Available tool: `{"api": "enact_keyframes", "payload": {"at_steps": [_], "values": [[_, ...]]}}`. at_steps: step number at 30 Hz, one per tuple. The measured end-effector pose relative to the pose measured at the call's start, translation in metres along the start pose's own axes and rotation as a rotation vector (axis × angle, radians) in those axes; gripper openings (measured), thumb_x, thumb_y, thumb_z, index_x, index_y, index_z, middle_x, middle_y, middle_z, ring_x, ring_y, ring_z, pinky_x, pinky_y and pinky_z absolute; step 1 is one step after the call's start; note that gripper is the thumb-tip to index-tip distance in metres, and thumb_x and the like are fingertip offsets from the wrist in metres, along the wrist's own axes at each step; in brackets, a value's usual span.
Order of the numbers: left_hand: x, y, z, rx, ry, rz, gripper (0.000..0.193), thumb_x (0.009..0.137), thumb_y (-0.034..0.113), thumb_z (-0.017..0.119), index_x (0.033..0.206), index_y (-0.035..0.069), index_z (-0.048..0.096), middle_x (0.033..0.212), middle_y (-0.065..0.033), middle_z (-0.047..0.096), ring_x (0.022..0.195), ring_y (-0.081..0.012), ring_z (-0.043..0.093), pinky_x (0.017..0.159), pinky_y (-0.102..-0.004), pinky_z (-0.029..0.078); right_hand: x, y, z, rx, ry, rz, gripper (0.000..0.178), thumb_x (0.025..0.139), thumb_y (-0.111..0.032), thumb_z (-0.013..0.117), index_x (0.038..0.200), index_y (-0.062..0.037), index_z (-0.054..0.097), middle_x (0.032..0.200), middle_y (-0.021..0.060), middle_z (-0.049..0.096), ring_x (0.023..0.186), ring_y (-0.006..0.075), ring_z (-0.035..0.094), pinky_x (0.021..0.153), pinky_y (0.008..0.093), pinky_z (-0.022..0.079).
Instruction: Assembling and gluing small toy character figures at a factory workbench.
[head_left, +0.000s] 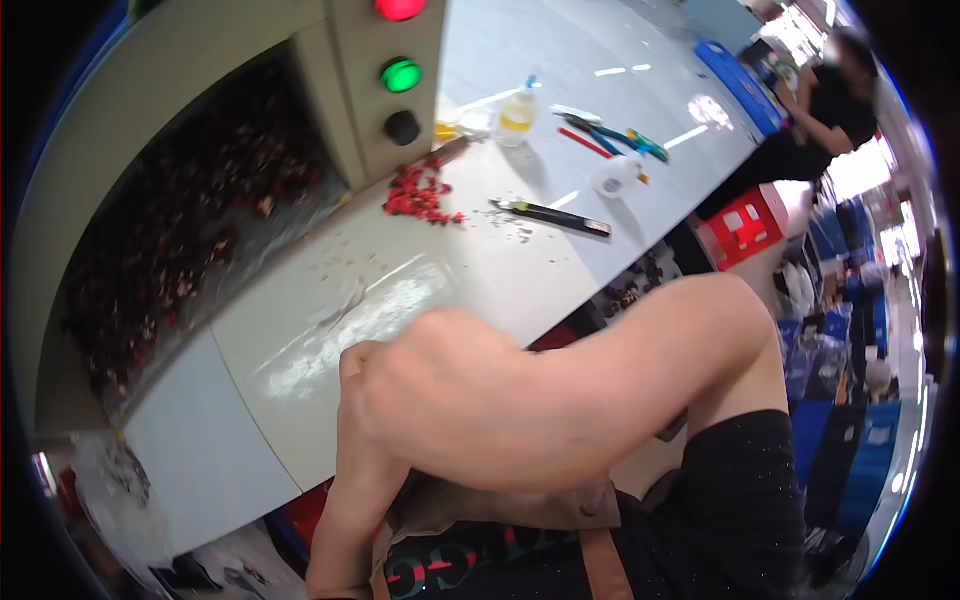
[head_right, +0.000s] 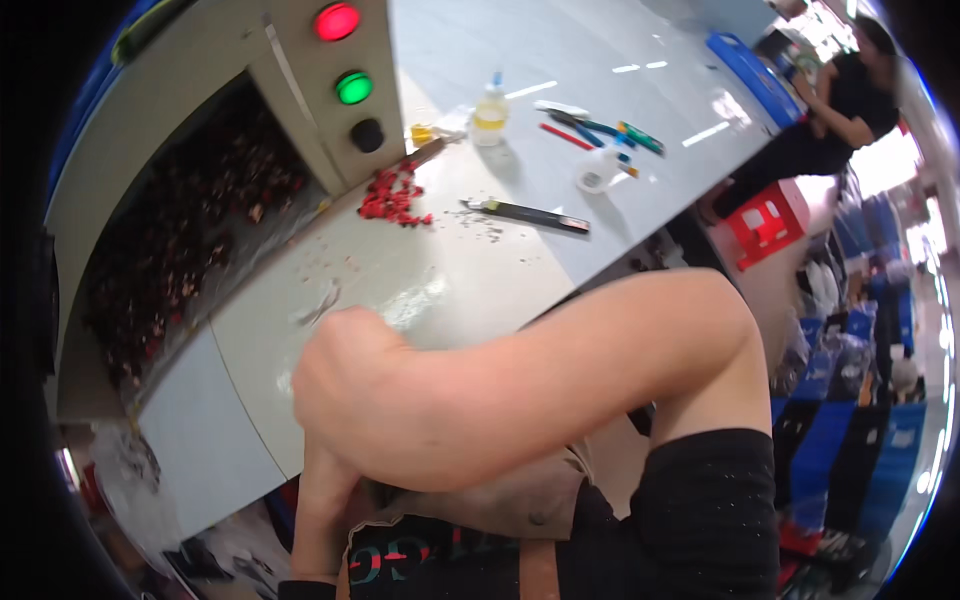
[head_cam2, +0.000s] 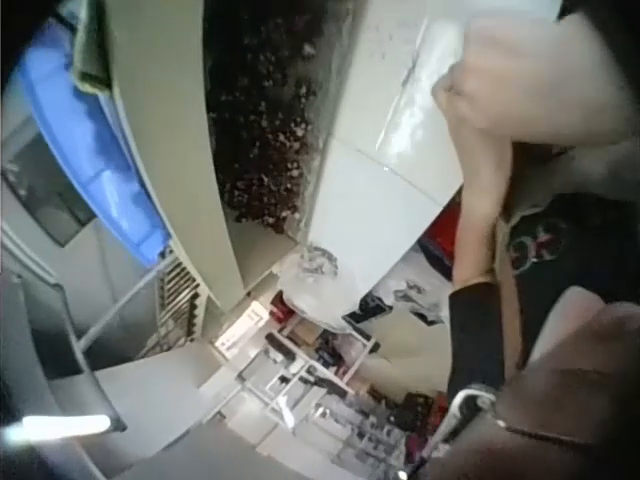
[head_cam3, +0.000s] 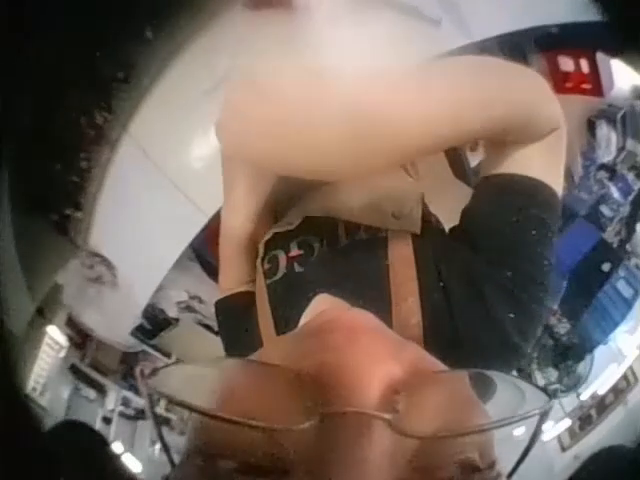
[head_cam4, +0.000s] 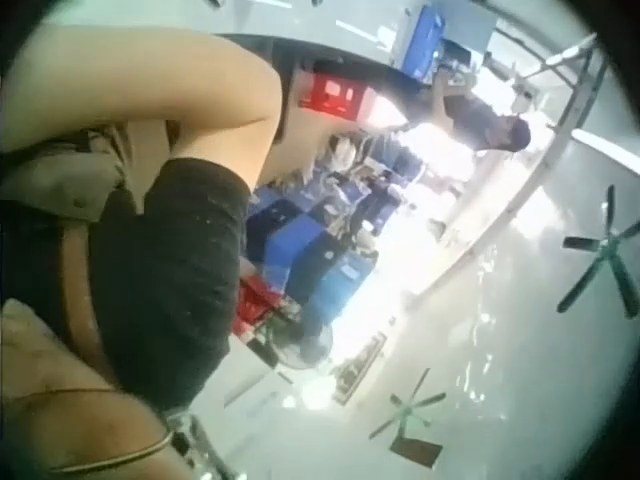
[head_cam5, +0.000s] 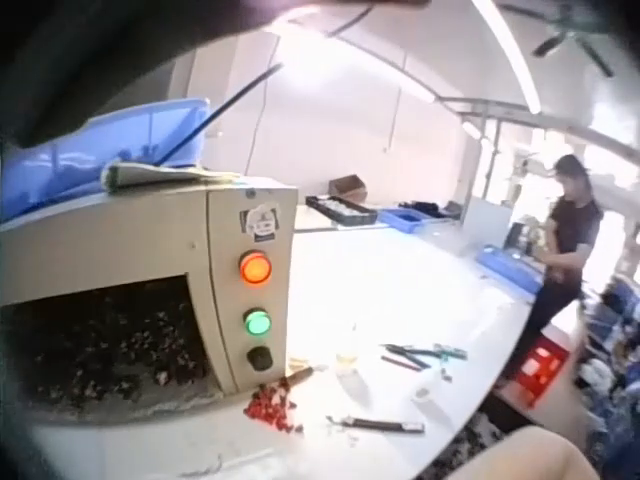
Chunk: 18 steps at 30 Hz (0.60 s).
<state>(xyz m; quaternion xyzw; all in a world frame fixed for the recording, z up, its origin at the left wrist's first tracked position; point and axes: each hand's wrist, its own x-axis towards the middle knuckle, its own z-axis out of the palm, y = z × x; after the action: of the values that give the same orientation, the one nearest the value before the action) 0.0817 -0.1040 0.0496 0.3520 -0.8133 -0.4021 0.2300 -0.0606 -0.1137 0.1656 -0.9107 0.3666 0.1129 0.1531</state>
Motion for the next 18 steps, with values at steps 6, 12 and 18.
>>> {"api": "enact_keyframes", "payload": {"at_steps": [6, 12, 18], "values": [[-0.001, 0.018, 0.009, -0.084, 0.144, -0.124, 0.036, 0.090, 0.015, 0.052, 0.123, 0.002, 0.043, 0.108, -0.0094, 0.057, 0.090, -0.0178, 0.057, 0.080, -0.0284, 0.043, 0.015, -0.024, -0.016, -0.248, -0.230, -0.101, 0.027, 0.062, -0.022, 0.071, 0.086, -0.0112, 0.069, 0.082, 0.0034, 0.066, 0.078, 0.0201, 0.065, 0.058, 0.0327, 0.050], [0.012, 0.021, 0.026, -0.205, 0.230, -0.269, 0.029, 0.087, 0.011, 0.057, 0.114, 0.001, 0.050, 0.102, -0.0047, 0.059, 0.087, -0.0108, 0.055, 0.076, -0.0235, 0.043, 0.008, -0.004, -0.017, -0.063, -0.303, 0.017, 0.040, 0.064, -0.038, 0.069, 0.094, -0.0113, 0.070, 0.094, 0.0052, 0.068, 0.084, 0.0201, 0.064, 0.065, 0.0343, 0.050], [-0.005, 0.008, 0.007, -0.367, 0.133, -0.345, 0.041, 0.082, 0.010, 0.064, 0.118, 0.002, 0.046, 0.089, -0.0043, 0.062, 0.078, -0.0077, 0.056, 0.069, -0.0204, 0.042, 0.018, 0.080, 0.014, 0.362, -0.228, -0.109, 0.027, 0.073, -0.029, 0.066, 0.087, -0.0060, 0.065, 0.077, 0.0060, 0.064, 0.072, 0.0186, 0.061, 0.057, 0.0325, 0.046]]}}
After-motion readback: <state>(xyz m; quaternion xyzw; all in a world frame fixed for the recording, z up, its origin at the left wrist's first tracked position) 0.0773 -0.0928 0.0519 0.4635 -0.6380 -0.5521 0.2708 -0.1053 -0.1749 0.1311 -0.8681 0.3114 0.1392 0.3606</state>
